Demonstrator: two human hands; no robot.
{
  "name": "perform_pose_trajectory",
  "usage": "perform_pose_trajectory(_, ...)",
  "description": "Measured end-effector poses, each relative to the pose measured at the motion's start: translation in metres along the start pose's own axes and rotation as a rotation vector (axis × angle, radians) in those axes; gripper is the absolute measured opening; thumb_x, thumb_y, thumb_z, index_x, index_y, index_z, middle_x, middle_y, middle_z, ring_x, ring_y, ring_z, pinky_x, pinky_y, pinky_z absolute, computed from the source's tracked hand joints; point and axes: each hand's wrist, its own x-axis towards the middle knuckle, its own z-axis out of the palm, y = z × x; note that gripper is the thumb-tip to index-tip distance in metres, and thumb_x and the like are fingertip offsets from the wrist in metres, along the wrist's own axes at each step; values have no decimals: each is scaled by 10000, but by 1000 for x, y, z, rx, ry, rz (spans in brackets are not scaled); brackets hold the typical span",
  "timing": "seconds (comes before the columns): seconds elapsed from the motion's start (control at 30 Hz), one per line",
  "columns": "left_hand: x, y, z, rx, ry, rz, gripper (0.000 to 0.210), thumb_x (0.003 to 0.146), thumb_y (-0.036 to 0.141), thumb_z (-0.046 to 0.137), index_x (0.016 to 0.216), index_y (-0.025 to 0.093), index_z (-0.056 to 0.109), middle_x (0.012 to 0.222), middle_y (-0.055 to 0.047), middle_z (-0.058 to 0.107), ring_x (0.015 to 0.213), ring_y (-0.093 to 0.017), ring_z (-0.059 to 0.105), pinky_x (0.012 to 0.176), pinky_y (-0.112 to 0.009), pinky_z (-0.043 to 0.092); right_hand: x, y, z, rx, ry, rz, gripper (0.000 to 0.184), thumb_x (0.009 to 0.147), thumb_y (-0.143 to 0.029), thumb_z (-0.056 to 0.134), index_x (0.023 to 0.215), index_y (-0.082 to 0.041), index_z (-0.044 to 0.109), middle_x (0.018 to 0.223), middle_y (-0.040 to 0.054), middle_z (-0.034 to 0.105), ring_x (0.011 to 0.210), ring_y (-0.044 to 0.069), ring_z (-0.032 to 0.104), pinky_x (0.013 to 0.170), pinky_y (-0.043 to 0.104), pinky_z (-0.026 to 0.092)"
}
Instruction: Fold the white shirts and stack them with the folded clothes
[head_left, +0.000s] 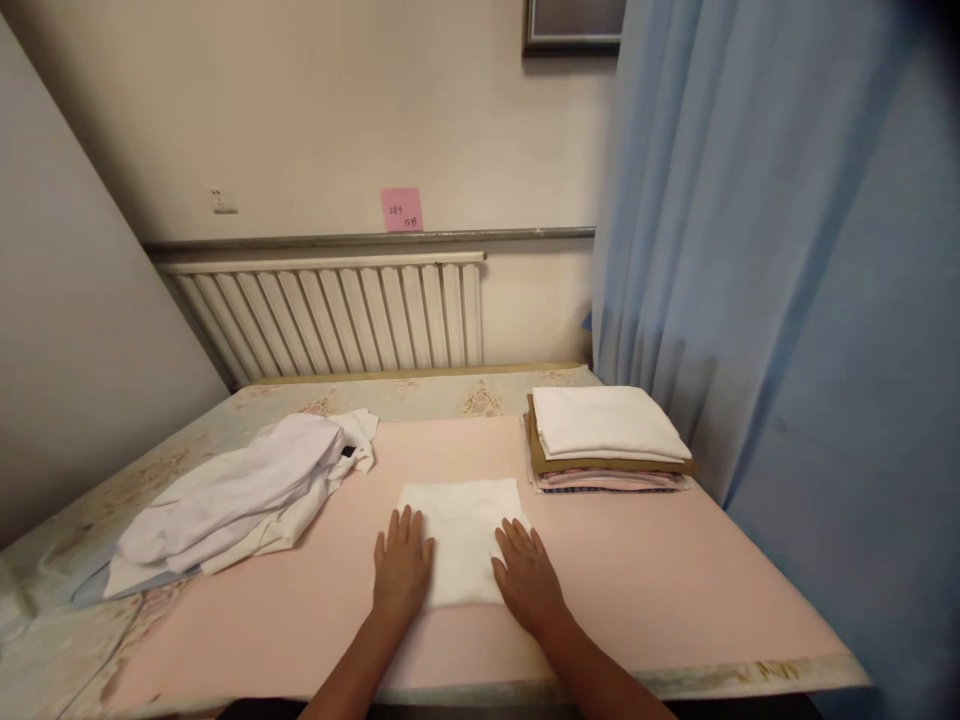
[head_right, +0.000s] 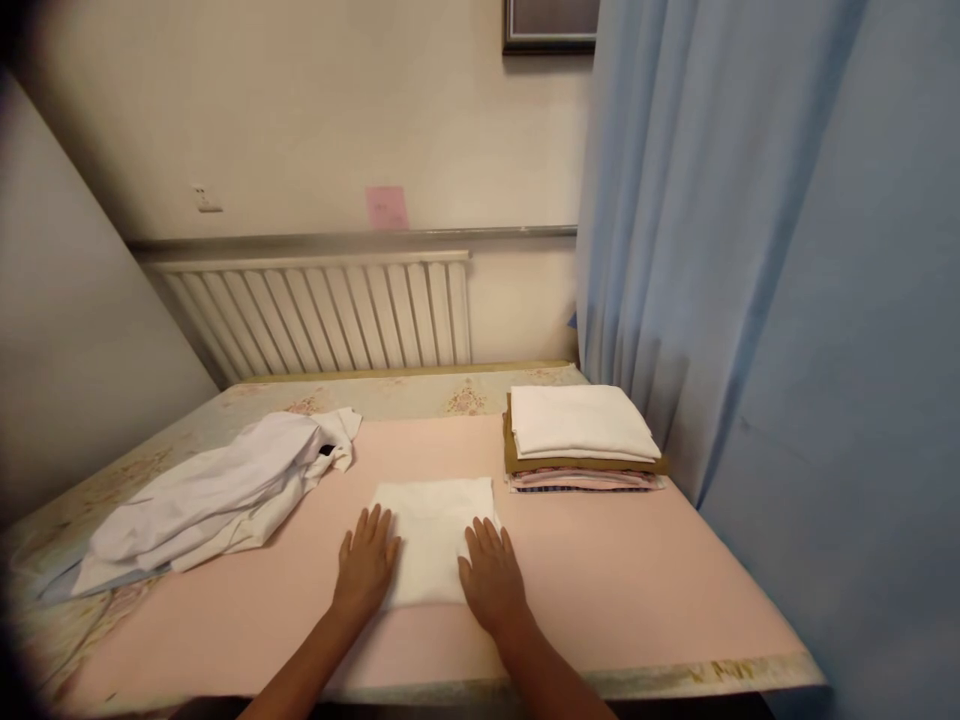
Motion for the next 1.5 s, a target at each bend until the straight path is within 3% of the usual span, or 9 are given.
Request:
perform_pose_trajectory(0.13,3,35,7,-70,2,140,489,945,343,336,1398,187,437,1508,-81,361,1408,-267,272,1110,-484,270,0,0,0,-3,21,1,401,928,-335,442,1293,-207,549,1394,78,506,1336,236,394,1113,433,263)
perform_pose_trajectory(0.23,-1,46,18,-87,-22,178,480,939,354,355,1376,189,467,1480,-93,407,1384,-279,323,1091,-509,297,0,0,0,11,22,10,397,929,-327,440,1291,-208,549,1392,78,508,1335,234,396,1112,438,270)
perform_pose_trajectory(0.37,-6,43,26,-84,42,234,465,955,346,320,1373,210,471,1452,-81,448,1379,-264,338,1105,-515,275,0,0,0,22,28,10,400,928,-311,442,1301,-207,544,1388,80,512,1334,234,400,1114,437,273)
perform_pose_trajectory(0.7,-10,43,20,-68,93,258,453,954,319,327,1370,221,475,1422,-48,491,1361,-243,370,1115,-473,272,-2,3,2,59,1,26,400,931,-303,440,1302,-196,544,1402,74,497,1340,235,390,1130,437,251)
perform_pose_trajectory(1.5,-11,45,17,-75,39,234,459,956,317,324,1388,224,448,1448,-47,456,1371,-242,355,1125,-485,262,-6,6,6,112,14,13,373,929,-249,421,1265,-187,571,1365,75,535,1330,239,407,1130,456,260)
